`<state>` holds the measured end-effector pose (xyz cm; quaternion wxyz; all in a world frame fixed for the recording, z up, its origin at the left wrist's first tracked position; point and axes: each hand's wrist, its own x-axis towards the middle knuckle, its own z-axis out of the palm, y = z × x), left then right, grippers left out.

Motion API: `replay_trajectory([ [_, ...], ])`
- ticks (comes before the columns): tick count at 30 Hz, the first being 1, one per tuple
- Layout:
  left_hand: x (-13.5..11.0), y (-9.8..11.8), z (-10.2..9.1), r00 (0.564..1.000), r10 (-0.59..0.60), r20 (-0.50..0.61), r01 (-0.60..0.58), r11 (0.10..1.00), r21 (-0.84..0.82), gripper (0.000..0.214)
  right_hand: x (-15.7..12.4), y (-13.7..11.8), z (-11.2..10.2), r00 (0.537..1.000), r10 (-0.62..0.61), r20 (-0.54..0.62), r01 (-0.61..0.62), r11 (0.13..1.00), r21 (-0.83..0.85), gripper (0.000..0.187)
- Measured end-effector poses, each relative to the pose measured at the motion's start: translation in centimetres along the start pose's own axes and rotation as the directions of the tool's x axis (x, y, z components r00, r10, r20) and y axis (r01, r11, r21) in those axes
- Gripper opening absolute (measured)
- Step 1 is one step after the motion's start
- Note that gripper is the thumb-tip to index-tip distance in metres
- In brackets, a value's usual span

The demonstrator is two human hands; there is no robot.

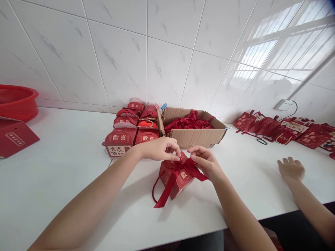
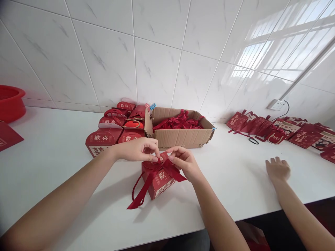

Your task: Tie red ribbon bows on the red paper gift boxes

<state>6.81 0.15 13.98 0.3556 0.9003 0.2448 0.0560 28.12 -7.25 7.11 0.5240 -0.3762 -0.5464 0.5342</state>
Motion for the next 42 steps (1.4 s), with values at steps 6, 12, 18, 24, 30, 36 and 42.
replay_trajectory([
  [6,-0.2,0.3,0.0,0.997,-0.029,0.078,0.031,0.999,-0.023,0.026,-0.1,0.0,-0.4,1.000,0.013,-0.007,-0.014,1.000,-0.026,0.017],
  [12,0.2,0.5,0.5,0.989,-0.059,0.133,0.052,0.997,0.058,0.026,0.0,0.0,-0.4,0.999,0.030,-0.010,-0.031,0.999,-0.035,0.017],
  [18,0.2,0.1,0.4,0.977,-0.033,0.208,0.024,0.999,0.047,0.038,0.1,0.2,-0.5,0.999,0.034,0.010,-0.034,0.998,-0.044,0.017],
  [24,0.2,-0.2,0.2,0.989,-0.034,0.142,0.019,0.994,0.103,0.026,0.1,0.3,-0.5,0.999,0.038,-0.003,-0.038,0.998,-0.050,0.018],
  [30,0.0,-0.3,0.1,0.990,-0.035,0.136,0.028,0.998,0.056,0.035,0.1,0.3,-0.4,0.999,0.036,-0.011,-0.037,0.997,-0.065,0.019],
  [36,0.1,-0.7,0.7,0.992,-0.127,0.001,0.127,0.992,0.001,0.057,-0.2,0.1,-0.7,0.997,0.076,-0.016,-0.077,0.994,-0.071,0.024],
  [42,0.7,-1.0,1.6,0.989,-0.142,-0.034,0.142,0.990,-0.010,0.060,-0.3,0.2,-0.3,0.997,0.078,-0.020,-0.081,0.984,-0.156,0.033],
])
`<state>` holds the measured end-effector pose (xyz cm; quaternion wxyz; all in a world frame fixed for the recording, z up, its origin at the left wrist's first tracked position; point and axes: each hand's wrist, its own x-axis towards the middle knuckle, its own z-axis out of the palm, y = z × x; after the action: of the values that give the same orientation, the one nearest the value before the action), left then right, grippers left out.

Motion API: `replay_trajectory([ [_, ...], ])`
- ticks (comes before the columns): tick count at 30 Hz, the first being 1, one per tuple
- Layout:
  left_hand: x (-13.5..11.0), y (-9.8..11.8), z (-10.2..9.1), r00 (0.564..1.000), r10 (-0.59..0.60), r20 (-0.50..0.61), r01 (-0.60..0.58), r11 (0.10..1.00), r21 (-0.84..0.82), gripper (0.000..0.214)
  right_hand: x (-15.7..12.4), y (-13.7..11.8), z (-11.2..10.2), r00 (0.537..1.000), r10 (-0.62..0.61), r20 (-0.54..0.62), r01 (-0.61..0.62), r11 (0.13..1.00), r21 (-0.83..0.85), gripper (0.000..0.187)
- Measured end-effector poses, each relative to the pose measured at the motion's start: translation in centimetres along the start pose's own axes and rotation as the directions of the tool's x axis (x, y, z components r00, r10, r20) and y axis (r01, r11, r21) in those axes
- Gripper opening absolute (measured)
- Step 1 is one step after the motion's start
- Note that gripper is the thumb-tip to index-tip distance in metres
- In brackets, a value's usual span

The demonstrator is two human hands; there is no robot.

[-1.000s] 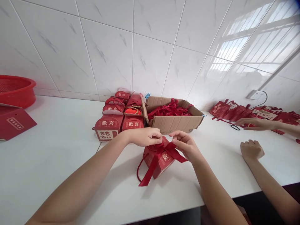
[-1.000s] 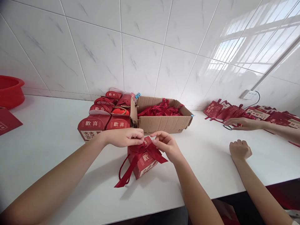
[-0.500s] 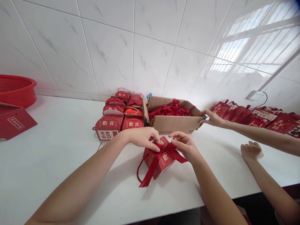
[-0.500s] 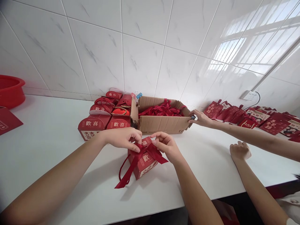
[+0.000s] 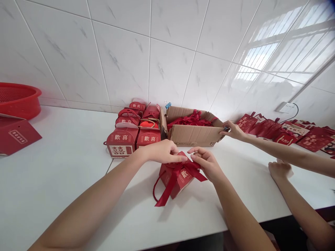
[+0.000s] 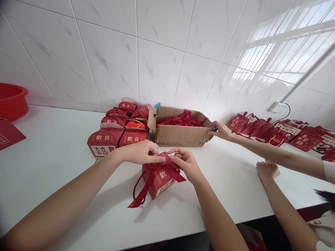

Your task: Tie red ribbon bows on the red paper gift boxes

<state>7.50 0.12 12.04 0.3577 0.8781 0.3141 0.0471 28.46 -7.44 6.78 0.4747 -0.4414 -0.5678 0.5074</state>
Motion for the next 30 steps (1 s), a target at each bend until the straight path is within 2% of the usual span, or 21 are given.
replay_trajectory([
  [3,0.3,0.0,0.5,1.000,-0.017,-0.009,0.017,0.999,0.032,0.064,-0.3,-0.2,-0.2,1.000,0.007,0.017,-0.007,1.000,-0.005,0.035],
  [5,0.5,-0.1,0.8,1.000,-0.014,-0.024,0.015,0.999,0.050,0.067,-1.0,-1.0,-1.3,1.000,0.009,0.027,-0.008,1.000,-0.005,0.035],
  [8,0.9,-0.4,1.1,1.000,0.015,-0.009,-0.015,0.999,0.034,0.069,-2.6,-3.6,-4.4,0.999,0.009,0.037,-0.009,1.000,0.002,0.030],
  [10,1.1,-0.5,1.2,0.999,0.041,0.008,-0.041,0.999,0.010,0.069,-3.8,-5.7,-6.7,0.999,0.013,0.045,-0.014,1.000,0.008,0.018],
  [13,1.3,-0.7,1.2,0.998,0.064,0.022,-0.064,0.998,-0.021,0.068,-4.6,-7.5,-8.7,0.998,0.030,0.053,-0.031,0.999,0.023,0.022],
  [16,1.4,-0.9,1.2,0.998,0.048,0.035,-0.046,0.997,-0.064,0.068,-3.8,-6.4,-7.2,0.997,0.056,0.050,-0.058,0.998,0.039,0.020],
  [18,1.5,-1.0,1.3,0.998,0.036,0.048,-0.032,0.995,-0.096,0.067,-2.6,-4.4,-4.9,0.996,0.073,0.045,-0.075,0.996,0.052,0.031],
  [19,1.6,-1.1,1.3,0.998,0.032,0.052,-0.026,0.994,-0.109,0.067,-1.9,-3.3,-3.7,0.995,0.089,0.037,-0.091,0.994,0.058,0.023],
  [20,1.6,-1.2,1.2,0.998,0.029,0.055,-0.022,0.992,-0.122,0.067,-1.2,-2.3,-2.5,0.995,0.090,0.032,-0.092,0.993,0.068,0.031],
  [23,1.8,-1.4,1.1,0.998,0.030,0.050,-0.023,0.990,-0.136,0.066,0.5,-0.3,-0.1,0.994,0.106,0.000,-0.105,0.989,0.102,0.028],
  [28,1.8,-1.5,1.1,0.998,0.054,0.034,-0.050,0.993,-0.105,0.063,1.3,0.1,0.6,0.985,0.155,-0.078,-0.128,0.953,0.274,0.029],
  [30,1.7,-1.4,1.3,0.997,0.073,0.021,-0.071,0.994,-0.082,0.063,1.2,-0.1,0.4,0.982,0.163,-0.091,-0.132,0.950,0.283,0.028],
])
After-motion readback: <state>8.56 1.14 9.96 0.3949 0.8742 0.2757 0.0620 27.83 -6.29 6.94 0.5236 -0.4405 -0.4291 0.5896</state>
